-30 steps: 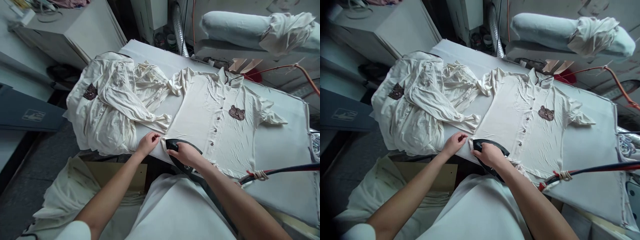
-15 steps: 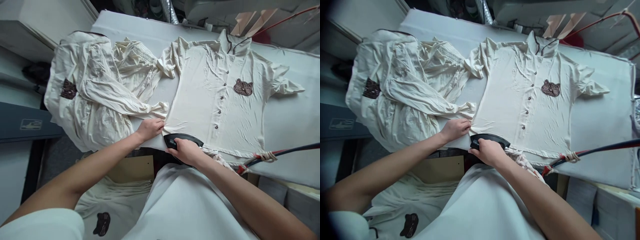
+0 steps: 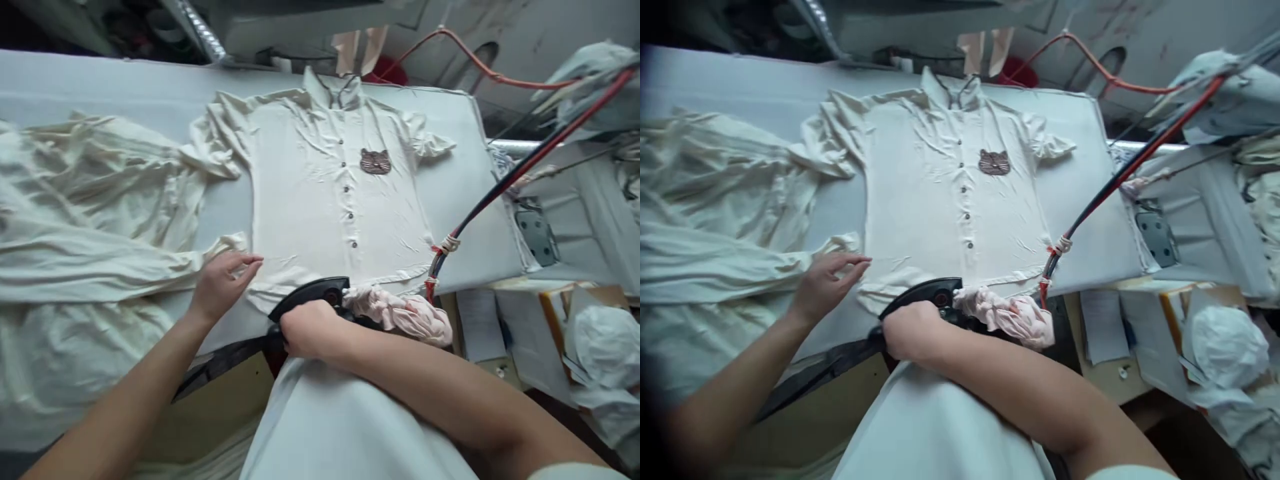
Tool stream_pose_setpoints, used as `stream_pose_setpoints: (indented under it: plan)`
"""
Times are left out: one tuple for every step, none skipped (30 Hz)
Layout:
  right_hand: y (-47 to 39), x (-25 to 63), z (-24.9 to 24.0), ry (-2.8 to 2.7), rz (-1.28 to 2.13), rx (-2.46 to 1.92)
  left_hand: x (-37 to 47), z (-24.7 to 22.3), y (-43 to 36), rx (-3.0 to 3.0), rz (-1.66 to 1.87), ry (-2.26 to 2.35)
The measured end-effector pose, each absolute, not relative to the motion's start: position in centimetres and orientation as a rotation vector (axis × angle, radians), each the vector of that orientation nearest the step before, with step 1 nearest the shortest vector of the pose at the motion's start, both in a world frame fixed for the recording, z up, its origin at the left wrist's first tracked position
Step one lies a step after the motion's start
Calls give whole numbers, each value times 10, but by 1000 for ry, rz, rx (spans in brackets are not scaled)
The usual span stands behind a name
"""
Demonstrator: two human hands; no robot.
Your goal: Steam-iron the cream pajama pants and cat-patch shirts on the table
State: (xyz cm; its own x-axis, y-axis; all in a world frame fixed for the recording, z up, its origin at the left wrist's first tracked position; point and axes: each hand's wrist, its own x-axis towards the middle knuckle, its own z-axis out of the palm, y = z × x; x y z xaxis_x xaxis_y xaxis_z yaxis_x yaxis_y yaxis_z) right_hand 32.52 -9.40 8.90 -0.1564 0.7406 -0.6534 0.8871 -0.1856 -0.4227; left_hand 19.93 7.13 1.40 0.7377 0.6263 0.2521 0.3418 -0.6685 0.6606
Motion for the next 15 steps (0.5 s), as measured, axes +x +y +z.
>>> stream_pose_setpoints:
  plan:
    - [-116,342,91,1833,-1229,1980,215,13,62,2361,636,640]
    - [-140,361,93,1772,-1199,2047,232,11,52,2376,616,556]
    - [-166,381,94,1711,-1170,2109,249,10,40,2387,579,471]
    - [-192,401,96,1654,-1139,2169,267,8,29,2399,537,386]
    - [-216,421,97,1589,-1112,2222,284,7,17,2414,497,300]
    - [-238,440,97,1515,-1091,2273,300,5,6,2433,451,215]
    - [-257,456,98,1434,-1080,2321,314,4,-4,2455,407,132]
    - [-274,470,99,1353,-1078,2370,327,3,-13,2479,361,48]
    - [-288,481,101,1271,-1087,2415,339,2,-21,2503,313,-32]
    - [-298,489,103,1195,-1108,2458,351,3,-28,2524,261,-103]
    - [-305,493,107,1133,-1142,2500,362,4,-33,2538,204,-163]
    - [-310,495,111,1086,-1183,2544,373,6,-37,2544,141,-202]
    - [-310,494,115,1053,-1225,2594,386,8,-40,2543,72,-215]
    - [-308,492,120,1033,-1263,2648,401,11,-43,2537,5,-209]
    - [-302,487,123,1029,-1296,2701,418,15,-47,2529,-54,-211]
